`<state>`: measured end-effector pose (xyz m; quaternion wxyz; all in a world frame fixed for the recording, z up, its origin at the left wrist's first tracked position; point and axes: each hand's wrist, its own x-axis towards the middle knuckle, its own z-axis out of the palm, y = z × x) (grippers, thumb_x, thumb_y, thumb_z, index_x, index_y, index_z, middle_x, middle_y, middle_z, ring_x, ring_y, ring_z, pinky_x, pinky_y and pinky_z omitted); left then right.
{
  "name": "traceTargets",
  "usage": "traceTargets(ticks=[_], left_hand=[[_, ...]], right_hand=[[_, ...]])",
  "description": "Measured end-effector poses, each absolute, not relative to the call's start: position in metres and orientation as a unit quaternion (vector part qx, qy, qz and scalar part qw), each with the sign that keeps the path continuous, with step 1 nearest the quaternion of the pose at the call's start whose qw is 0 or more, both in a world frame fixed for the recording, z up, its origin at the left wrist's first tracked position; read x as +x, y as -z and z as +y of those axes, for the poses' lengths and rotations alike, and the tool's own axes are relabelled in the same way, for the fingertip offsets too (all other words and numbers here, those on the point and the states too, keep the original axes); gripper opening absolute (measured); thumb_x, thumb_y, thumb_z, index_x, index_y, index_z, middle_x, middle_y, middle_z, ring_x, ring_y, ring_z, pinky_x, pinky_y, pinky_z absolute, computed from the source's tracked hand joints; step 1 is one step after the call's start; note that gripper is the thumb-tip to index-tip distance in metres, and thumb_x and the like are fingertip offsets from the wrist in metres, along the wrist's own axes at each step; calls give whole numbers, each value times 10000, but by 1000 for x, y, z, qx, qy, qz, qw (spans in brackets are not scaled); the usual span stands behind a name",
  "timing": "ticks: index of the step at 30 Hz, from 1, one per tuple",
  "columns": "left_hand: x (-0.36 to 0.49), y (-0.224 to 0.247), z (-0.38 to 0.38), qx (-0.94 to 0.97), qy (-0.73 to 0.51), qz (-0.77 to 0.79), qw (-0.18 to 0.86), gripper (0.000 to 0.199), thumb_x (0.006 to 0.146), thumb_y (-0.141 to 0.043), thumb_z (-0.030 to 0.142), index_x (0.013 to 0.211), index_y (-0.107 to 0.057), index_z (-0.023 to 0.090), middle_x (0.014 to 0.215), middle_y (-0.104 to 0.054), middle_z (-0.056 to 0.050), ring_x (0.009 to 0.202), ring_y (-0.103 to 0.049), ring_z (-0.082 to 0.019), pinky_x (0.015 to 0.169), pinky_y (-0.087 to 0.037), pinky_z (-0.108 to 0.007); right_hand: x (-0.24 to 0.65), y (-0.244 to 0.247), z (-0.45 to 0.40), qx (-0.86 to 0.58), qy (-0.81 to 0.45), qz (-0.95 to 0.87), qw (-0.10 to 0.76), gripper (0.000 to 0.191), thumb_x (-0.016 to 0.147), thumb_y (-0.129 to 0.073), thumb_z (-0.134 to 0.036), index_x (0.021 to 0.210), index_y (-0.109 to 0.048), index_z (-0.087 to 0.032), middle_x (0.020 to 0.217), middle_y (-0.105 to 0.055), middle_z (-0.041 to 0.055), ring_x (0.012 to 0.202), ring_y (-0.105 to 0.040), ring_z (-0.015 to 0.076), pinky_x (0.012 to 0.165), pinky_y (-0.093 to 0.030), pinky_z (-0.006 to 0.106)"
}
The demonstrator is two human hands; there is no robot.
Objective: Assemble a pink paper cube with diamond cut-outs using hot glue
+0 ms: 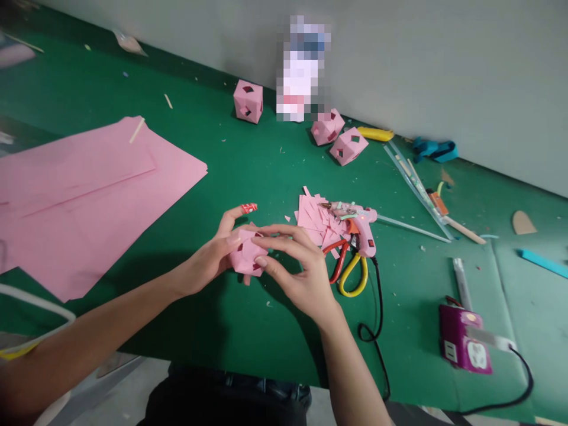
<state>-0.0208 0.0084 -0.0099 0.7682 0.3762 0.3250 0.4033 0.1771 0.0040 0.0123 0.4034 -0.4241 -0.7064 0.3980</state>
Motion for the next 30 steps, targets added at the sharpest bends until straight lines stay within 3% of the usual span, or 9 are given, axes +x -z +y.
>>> traceTargets(ticks=[4, 8, 11, 13, 15, 19, 22, 24, 30], left_hand=[[-23, 4, 7, 404, -411, 322, 751, 840, 844, -801, 323, 1461, -232, 322, 1225, -607, -88, 791, -699, -139, 675, -608, -289], [-25, -2, 6, 424, -424, 345, 722, 799, 774, -864, 246, 1382, -349, 313, 1471, -524, -143, 1081, -692, -208, 843, -613, -321], [-26, -2, 6, 444, -404, 347, 720, 760, 801, -842, 266, 1392, -366, 302, 1378, -604, -133, 1089, -714, -237, 845, -609, -337], [-26, -1, 5, 458, -379, 339, 729, 818, 809, -836, 274, 1437, -311, 303, 1229, -664, -106, 1007, -735, -230, 795, -603, -327], [-26, 0, 5, 466, -367, 329, 735, 839, 800, -843, 272, 1434, -293, 293, 1164, -668, -90, 971, -733, -216, 776, -598, -313], [-24, 0, 3, 454, -394, 316, 734, 733, 801, -846, 260, 1332, -343, 302, 1424, -557, -155, 1099, -707, -222, 813, -616, -299], [-22, 3, 0, 483, -448, 334, 674, 820, 726, -910, 240, 1347, -380, 313, 1601, -403, -161, 1297, -619, -294, 840, -639, -316], [-20, 6, -1, 520, -480, 352, 613, 839, 733, -908, 231, 1399, -405, 309, 1613, -399, -157, 1327, -601, -317, 852, -648, -341], [-21, 10, 1, 680, -509, 334, 408, 490, 901, -744, 206, 1357, -570, 239, 1554, -521, -168, 1441, -511, -367, 1091, -547, -517]], right_hand=[[178, -8, 5, -434, -404, -675, 439, 190, 914, -771, -259, 1098, -774, -304, 1070, -764, 42, 1062, -695, 226, 897, -588, 412], [179, -6, 3, -436, -415, -655, 457, 246, 927, -748, -243, 1162, -753, -313, 1004, -743, 31, 928, -689, 196, 809, -596, 369], [181, -10, 3, -409, -420, -687, 430, 378, 934, -728, -250, 1295, -711, -361, 1182, -698, 57, 1115, -662, 234, 959, -588, 452], [183, -14, 4, -380, -432, -711, 404, 399, 933, -725, -243, 1307, -709, -381, 1333, -649, 63, 1280, -603, 265, 1067, -544, 506], [185, -17, 5, -352, -454, -723, 384, 398, 927, -736, -221, 1288, -720, -389, 1384, -645, 50, 1318, -596, 267, 1092, -532, 511], [185, -17, 6, -359, -445, -715, 403, 375, 896, -785, -209, 1230, -750, -376, 1311, -708, 41, 1244, -654, 259, 1064, -553, 502], [181, -12, 4, -393, -390, -702, 448, 345, 884, -801, -220, 1197, -763, -361, 1200, -745, 43, 1163, -683, 253, 1022, -576, 491], [177, -8, 3, -405, -353, -702, 468, 348, 883, -800, -204, 1195, -763, -355, 1153, -750, 43, 1120, -692, 243, 1002, -583, 474], [170, -3, 1, -416, -310, -692, 502, 374, 889, -790, -181, 1221, -754, -347, 1113, -722, 47, 1028, -697, 219, 915, -623, 429]])
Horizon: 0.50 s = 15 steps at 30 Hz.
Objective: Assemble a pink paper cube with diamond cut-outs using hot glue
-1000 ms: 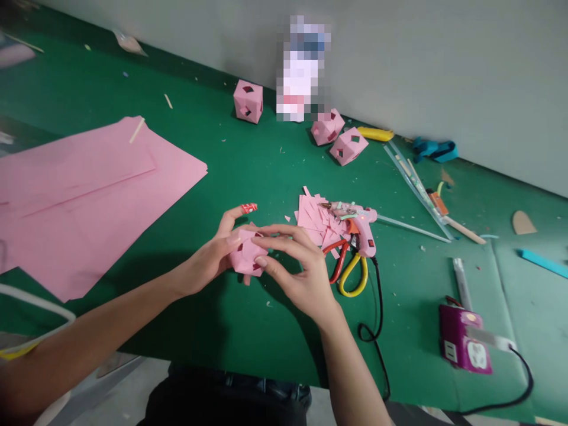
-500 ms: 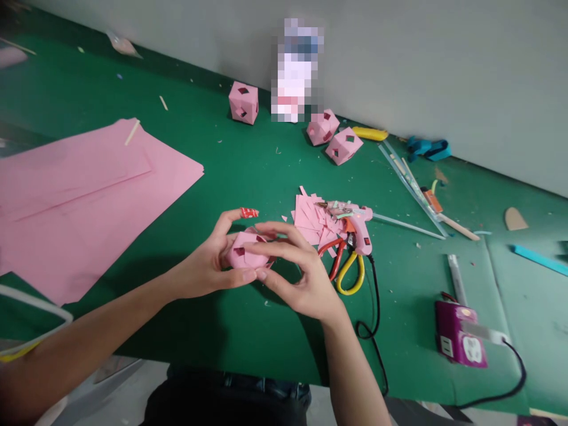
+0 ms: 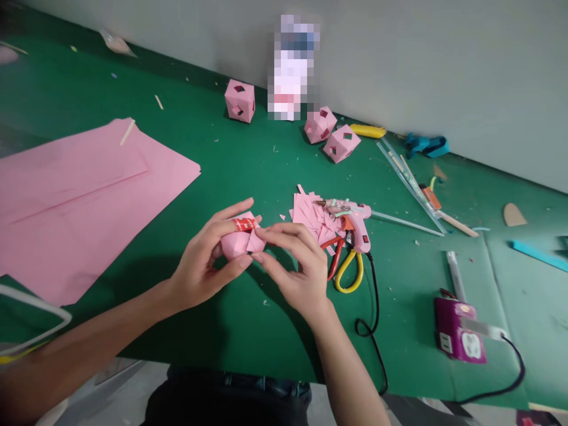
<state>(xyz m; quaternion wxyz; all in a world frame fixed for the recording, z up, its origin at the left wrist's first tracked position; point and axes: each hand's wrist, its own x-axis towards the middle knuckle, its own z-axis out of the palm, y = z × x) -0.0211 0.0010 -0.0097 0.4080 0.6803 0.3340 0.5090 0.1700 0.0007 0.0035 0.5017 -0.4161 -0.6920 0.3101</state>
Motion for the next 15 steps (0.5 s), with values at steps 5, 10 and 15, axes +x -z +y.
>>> traceTargets(ticks=[5, 10, 15], left_hand=[[-25, 11, 5, 715, -529, 299, 346, 477, 929, -699, 192, 1386, -563, 198, 1543, -539, -193, 1448, -512, -355, 1135, -506, -551], [-25, 18, 4, 713, -543, 266, 356, 483, 934, -686, 193, 1397, -548, 186, 1574, -503, -221, 1442, -520, -377, 1156, -469, -605], [-24, 20, 4, 682, -563, 252, 393, 458, 939, -694, 228, 1377, -563, 225, 1578, -515, -188, 1444, -521, -365, 1147, -479, -616]], right_hand=[[168, -4, -2, -409, -295, -687, 524, 424, 863, -798, -126, 1229, -751, -334, 1110, -698, 47, 989, -690, 209, 882, -631, 422], [166, -8, -6, -417, -275, -683, 534, 428, 844, -804, -107, 1213, -756, -318, 1120, -702, 55, 1013, -690, 223, 882, -632, 428], [164, -12, -7, -425, -267, -682, 531, 431, 849, -791, -87, 1216, -754, -311, 1121, -707, 54, 1015, -693, 213, 868, -633, 400]])
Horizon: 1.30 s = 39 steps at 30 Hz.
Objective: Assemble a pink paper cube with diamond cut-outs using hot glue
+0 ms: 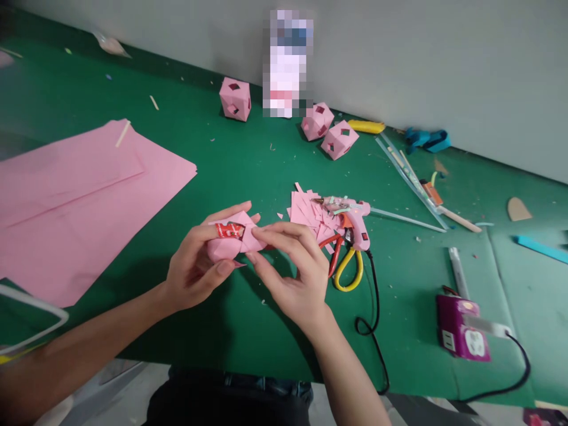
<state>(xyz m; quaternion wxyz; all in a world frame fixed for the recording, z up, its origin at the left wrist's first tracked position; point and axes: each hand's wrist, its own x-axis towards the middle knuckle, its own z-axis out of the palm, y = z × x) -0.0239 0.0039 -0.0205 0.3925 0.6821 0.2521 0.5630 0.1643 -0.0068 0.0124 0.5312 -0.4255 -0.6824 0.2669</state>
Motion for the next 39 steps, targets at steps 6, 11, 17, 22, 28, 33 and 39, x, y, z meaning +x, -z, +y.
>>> traceTargets(ticks=[6, 11, 17, 22, 28, 33, 39], left_hand=[[-23, 17, 2, 671, -560, 251, 417, 439, 952, -694, 284, 1371, -575, 235, 1578, -519, -175, 1471, -492, -356, 1157, -473, -605], [-23, 16, 0, 665, -562, 246, 427, 426, 947, -696, 278, 1356, -583, 229, 1579, -517, -177, 1468, -495, -364, 1156, -468, -612], [-24, 18, 2, 686, -558, 241, 400, 485, 911, -714, 200, 1375, -576, 225, 1602, -489, -186, 1464, -496, -379, 1149, -465, -632], [-25, 18, 3, 690, -558, 241, 394, 494, 920, -699, 204, 1398, -576, 226, 1616, -478, -178, 1478, -479, -382, 1153, -459, -634], [-25, 18, 4, 692, -561, 238, 387, 505, 929, -690, 220, 1416, -559, 210, 1598, -492, -206, 1446, -520, -381, 1138, -477, -620], [-25, 19, 5, 709, -564, 238, 349, 528, 932, -681, 229, 1440, -537, 207, 1602, -487, -207, 1460, -504, -379, 1140, -479, -617], [-24, 20, 8, 737, -559, 233, 300, 556, 919, -714, 242, 1439, -516, 249, 1634, -448, -190, 1407, -565, -368, 1113, -510, -620]], right_hand=[[165, -17, -10, -435, -262, -679, 530, 439, 848, -783, -76, 1217, -758, -312, 1118, -709, 53, 994, -702, 213, 859, -639, 395], [167, -19, -11, -443, -283, -669, 526, 444, 852, -780, -77, 1224, -759, -319, 1129, -708, 50, 1012, -698, 212, 903, -633, 408], [167, -21, -10, -444, -281, -675, 518, 477, 854, -766, -46, 1240, -753, -328, 1154, -707, 43, 1021, -696, 204, 925, -629, 406], [167, -22, -11, -441, -283, -674, 522, 473, 850, -770, -44, 1229, -759, -327, 1156, -713, 46, 1029, -700, 211, 926, -633, 415], [166, -23, -12, -445, -313, -658, 522, 436, 866, -772, -85, 1226, -760, -330, 1160, -717, 44, 1056, -701, 211, 924, -637, 404], [166, -24, -12, -446, -339, -645, 520, 356, 889, -767, -162, 1211, -763, -315, 1157, -722, 59, 1076, -705, 222, 830, -663, 364], [164, -24, -12, -450, -312, -651, 525, 369, 882, -766, -139, 1205, -761, -317, 1147, -730, 57, 1055, -710, 216, 811, -671, 362]])
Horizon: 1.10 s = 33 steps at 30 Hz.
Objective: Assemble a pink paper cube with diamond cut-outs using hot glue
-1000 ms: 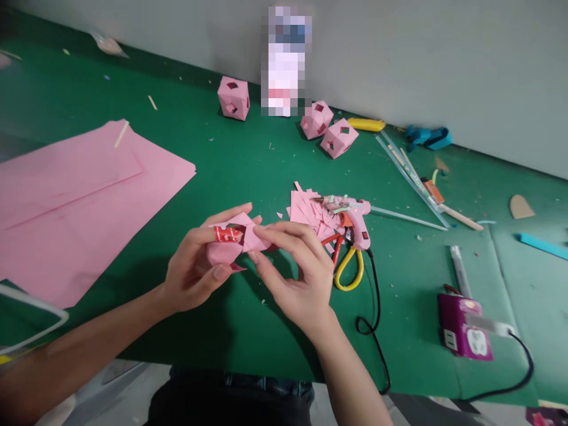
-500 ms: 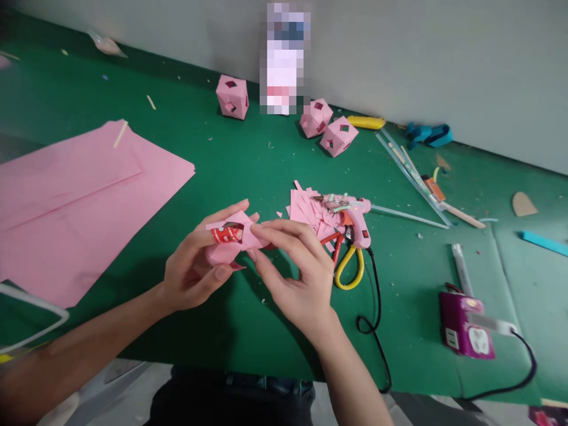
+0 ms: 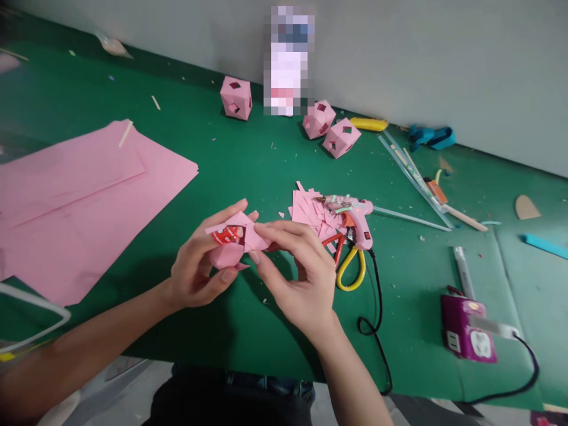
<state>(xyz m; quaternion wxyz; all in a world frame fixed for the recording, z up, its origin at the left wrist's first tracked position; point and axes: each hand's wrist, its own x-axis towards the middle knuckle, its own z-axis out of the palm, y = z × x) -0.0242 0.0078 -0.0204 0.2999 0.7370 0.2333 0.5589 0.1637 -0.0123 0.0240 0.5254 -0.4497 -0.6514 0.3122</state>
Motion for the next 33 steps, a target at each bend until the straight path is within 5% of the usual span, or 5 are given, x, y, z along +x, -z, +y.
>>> traceTargets(ticks=[7, 14, 24, 33], left_hand=[[-24, 24, 10, 749, -561, 231, 266, 615, 920, -742, 251, 1470, -468, 280, 1663, -400, -182, 1417, -561, -352, 1104, -533, -584], [-22, 26, 11, 742, -570, 238, 262, 639, 903, -766, 264, 1470, -473, 243, 1635, -429, -203, 1417, -556, -364, 1131, -499, -605], [-19, 26, 7, 726, -575, 192, 325, 432, 936, -712, 300, 1336, -573, 215, 1657, -388, -178, 1428, -547, -371, 1168, -480, -583], [-20, 33, 11, 742, -574, 206, 279, 770, 910, -740, 266, 1582, -364, 248, 1685, -346, -177, 1445, -522, -385, 1171, -467, -630]], right_hand=[[158, -24, -15, -454, -248, -679, 521, 374, 888, -747, -117, 1210, -755, -308, 1157, -742, 67, 1027, -730, 224, 824, -679, 387], [160, -25, -15, -429, -337, -652, 527, 361, 914, -730, -134, 1228, -758, -311, 1200, -736, 67, 1122, -715, 233, 858, -676, 377], [163, -34, -8, -452, -328, -618, 553, 286, 873, -769, -117, 1067, -808, -324, 1019, -775, 26, 998, -737, 205, 783, -667, 351], [152, -34, -12, -469, -331, -606, 551, 231, 884, -752, -136, 1046, -795, -295, 1051, -769, 40, 1019, -727, 204, 764, -662, 331]])
